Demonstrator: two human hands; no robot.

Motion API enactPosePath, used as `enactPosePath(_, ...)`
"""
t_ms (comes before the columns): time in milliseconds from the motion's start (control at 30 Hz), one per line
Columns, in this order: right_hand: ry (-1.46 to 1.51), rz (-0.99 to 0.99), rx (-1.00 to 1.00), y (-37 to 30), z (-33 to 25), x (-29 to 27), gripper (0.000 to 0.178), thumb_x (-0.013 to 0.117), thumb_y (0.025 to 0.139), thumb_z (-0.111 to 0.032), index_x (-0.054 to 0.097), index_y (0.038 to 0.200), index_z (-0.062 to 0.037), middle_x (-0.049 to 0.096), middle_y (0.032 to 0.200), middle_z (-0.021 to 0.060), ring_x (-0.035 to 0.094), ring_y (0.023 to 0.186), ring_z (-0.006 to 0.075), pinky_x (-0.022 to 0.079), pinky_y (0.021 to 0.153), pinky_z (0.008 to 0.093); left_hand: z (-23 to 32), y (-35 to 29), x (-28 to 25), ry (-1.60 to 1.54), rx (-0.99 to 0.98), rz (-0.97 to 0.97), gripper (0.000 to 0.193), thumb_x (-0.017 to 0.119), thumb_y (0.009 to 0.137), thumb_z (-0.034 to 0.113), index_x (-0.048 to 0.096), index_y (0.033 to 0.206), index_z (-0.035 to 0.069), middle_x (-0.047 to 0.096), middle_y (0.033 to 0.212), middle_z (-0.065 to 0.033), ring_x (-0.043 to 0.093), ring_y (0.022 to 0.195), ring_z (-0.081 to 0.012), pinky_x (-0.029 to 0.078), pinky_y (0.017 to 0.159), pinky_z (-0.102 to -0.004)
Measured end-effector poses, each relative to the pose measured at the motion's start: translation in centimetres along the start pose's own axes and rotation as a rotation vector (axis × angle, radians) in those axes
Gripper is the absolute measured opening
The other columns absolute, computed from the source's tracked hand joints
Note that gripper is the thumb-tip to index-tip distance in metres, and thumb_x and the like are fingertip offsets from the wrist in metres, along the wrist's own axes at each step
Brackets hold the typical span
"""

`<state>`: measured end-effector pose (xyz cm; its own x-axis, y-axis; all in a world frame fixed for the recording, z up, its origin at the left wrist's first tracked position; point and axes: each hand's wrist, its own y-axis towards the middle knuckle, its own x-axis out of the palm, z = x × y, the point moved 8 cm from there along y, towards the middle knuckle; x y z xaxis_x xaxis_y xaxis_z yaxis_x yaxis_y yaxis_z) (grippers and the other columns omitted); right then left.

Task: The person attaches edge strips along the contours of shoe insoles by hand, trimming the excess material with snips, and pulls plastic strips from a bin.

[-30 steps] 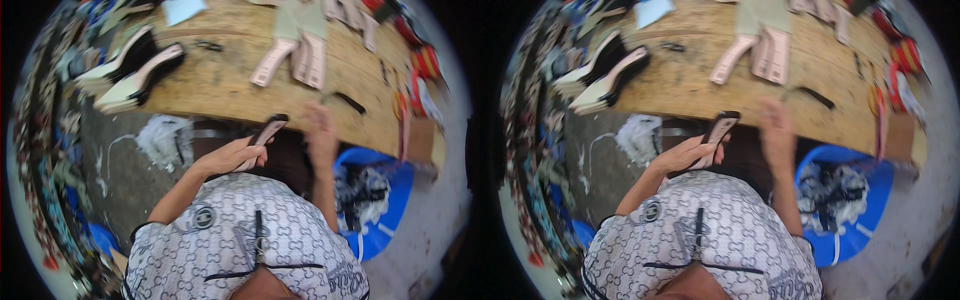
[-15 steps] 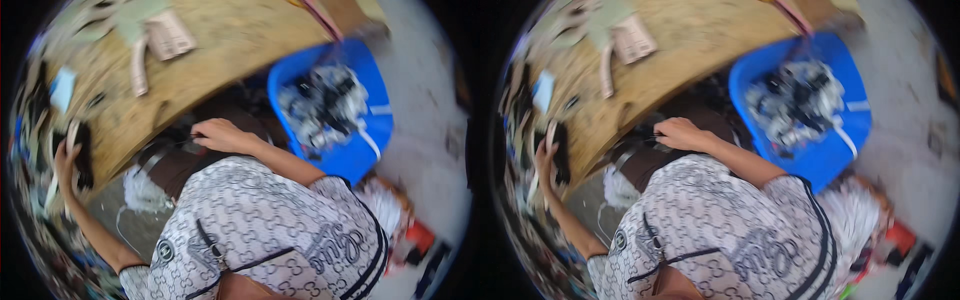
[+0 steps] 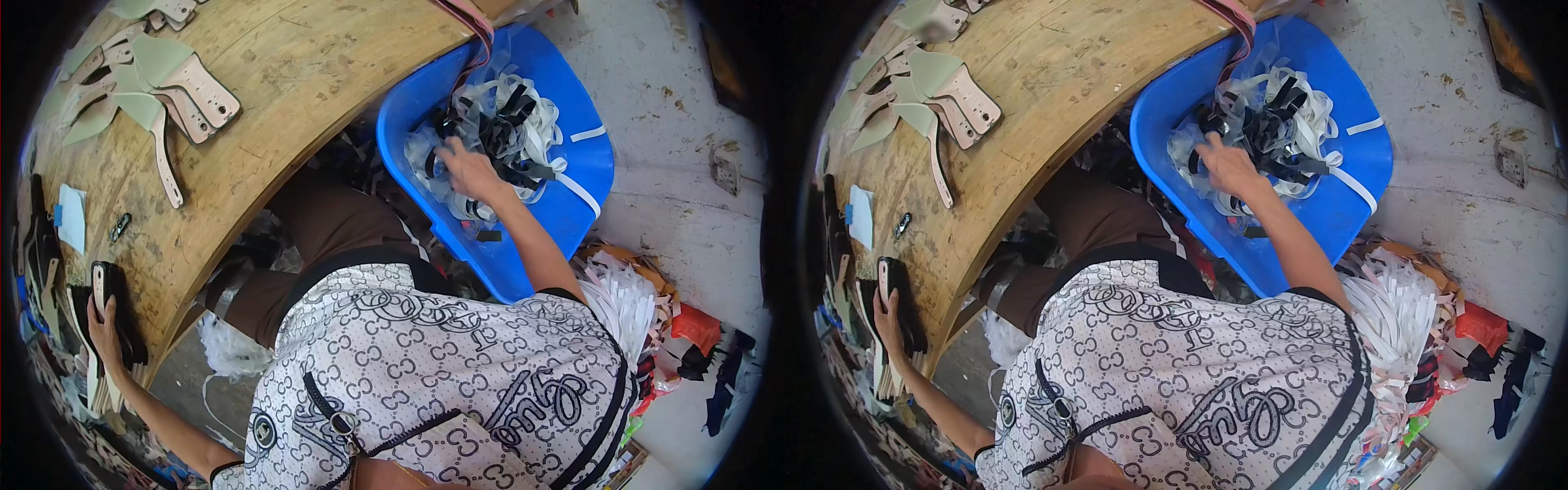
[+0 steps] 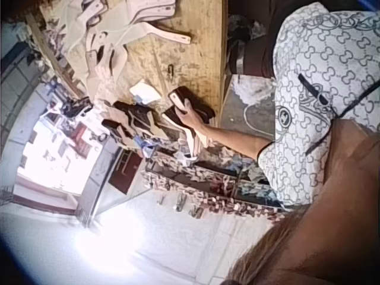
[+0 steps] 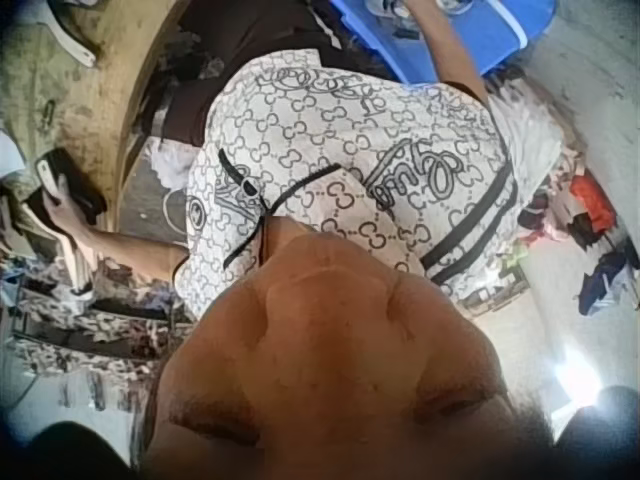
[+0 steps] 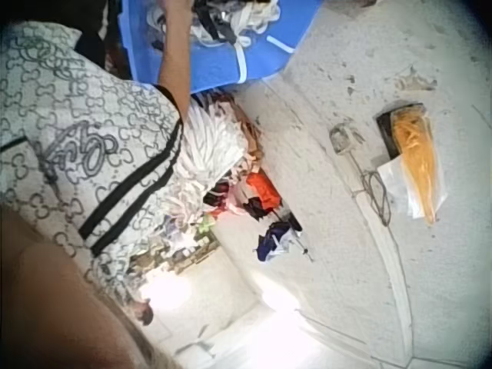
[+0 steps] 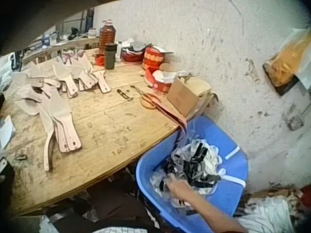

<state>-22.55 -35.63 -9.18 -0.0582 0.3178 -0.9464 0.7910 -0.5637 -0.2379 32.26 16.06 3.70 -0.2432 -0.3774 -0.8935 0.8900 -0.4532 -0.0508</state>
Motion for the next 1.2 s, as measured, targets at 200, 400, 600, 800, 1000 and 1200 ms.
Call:
enactPosePath(200, 0.510, 0.264, 0.303, -1.1, 7.4, -6.2, 0.017, 0.061, 0.084, -0.023, 0.063, 0.088, -0.0070, 0.064, 0.073, 0.0101, 0.063, 0.059, 0.0243, 0.048, 0.057, 0.0352, 9.9, -2.1, -1.3, 0.273, 0.378, 0.273, 0.053, 0.057, 0.094, 0.030, 0.045, 0.135, 0.001, 0.053, 0.129, -0.0159, 0.048, 0.123, -0.0246, 0.035, 0.102, -0.0348)
enactPosePath(400, 1.449, 0.749, 0.224, -2.0, 0.1, -21.3, 0.016, 0.062, 0.088, -0.020, 0.067, 0.090, -0.0051, 0.059, 0.067, 0.0021, 0.035, 0.044, 0.0024, 0.024, 0.039, 0.0190, 24.7, -6.5, 5.2, -0.480, 0.367, -0.121, 0.051, 0.051, 0.096, 0.038, 0.050, 0.130, 0.000, 0.058, 0.122, -0.0142, 0.054, 0.114, -0.0207, 0.041, 0.097, -0.0337)
enactPosePath(600, 1.593, 0.055, -0.429, 0.5, -24.2, -15.0, 0.038, 0.063, 0.083, -0.002, 0.047, 0.118, -0.0033, 0.059, 0.081, 0.0014, 0.058, 0.074, 0.0093, 0.047, 0.069, 0.0233, 39.6, -14.3, 16.6, -1.433, 0.249, -1.049, 0.068, 0.039, 0.095, 0.055, 0.047, 0.130, -0.004, 0.061, 0.115, -0.0163, 0.057, 0.108, -0.0237, 0.044, 0.093, -0.0373)
enactPosePath(800, 1.482, -0.250, -0.345, -0.5, -25.8, -11.9, 0.036, 0.063, 0.085, -0.005, 0.038, 0.111, -0.0014, 0.062, 0.078, 0.0072, 0.060, 0.069, 0.0111, 0.048, 0.064, 0.0260, 33.8, -11.1, 12.0, -2.105, 0.033, -0.675, 0.029, 0.046, 0.099, 0.029, 0.056, 0.106, 0.002, 0.061, 0.092, -0.0064, 0.057, 0.083, -0.0153, 0.040, 0.086, -0.0312)
enactPosePath(1000, 1.019, 0.002, -0.101, 2.3, -15.2, -9.7, 0.020, 0.060, 0.090, -0.021, 0.064, 0.084, -0.0028, 0.062, 0.070, 0.0021, 0.055, 0.059, 0.0096, 0.044, 0.056, 0.0258, 24.9, -9.6, -2.3, -2.336, 0.326, -0.268, 0.029, 0.041, 0.099, 0.011, 0.046, 0.071, 0.007, 0.046, 0.059, 0.0008, 0.045, 0.055, -0.0075, 0.040, 0.066, -0.0274)
enactPosePath(1200, 0.536, 0.348, 0.205, 2.2, 1.8, -11.6, 0.028, 0.059, 0.087, -0.037, 0.070, 0.088, -0.0112, 0.065, 0.070, 0.0109, 0.061, 0.063, 0.0271, 0.047, 0.060, 0.0348, 9.4, -11.4, -8.2, -2.118, 0.579, 0.125, 0.017, 0.041, 0.098, 0.013, 0.044, 0.085, 0.002, 0.036, 0.056, -0.0006, 0.038, 0.047, -0.0079, 0.029, 0.044, -0.0215)
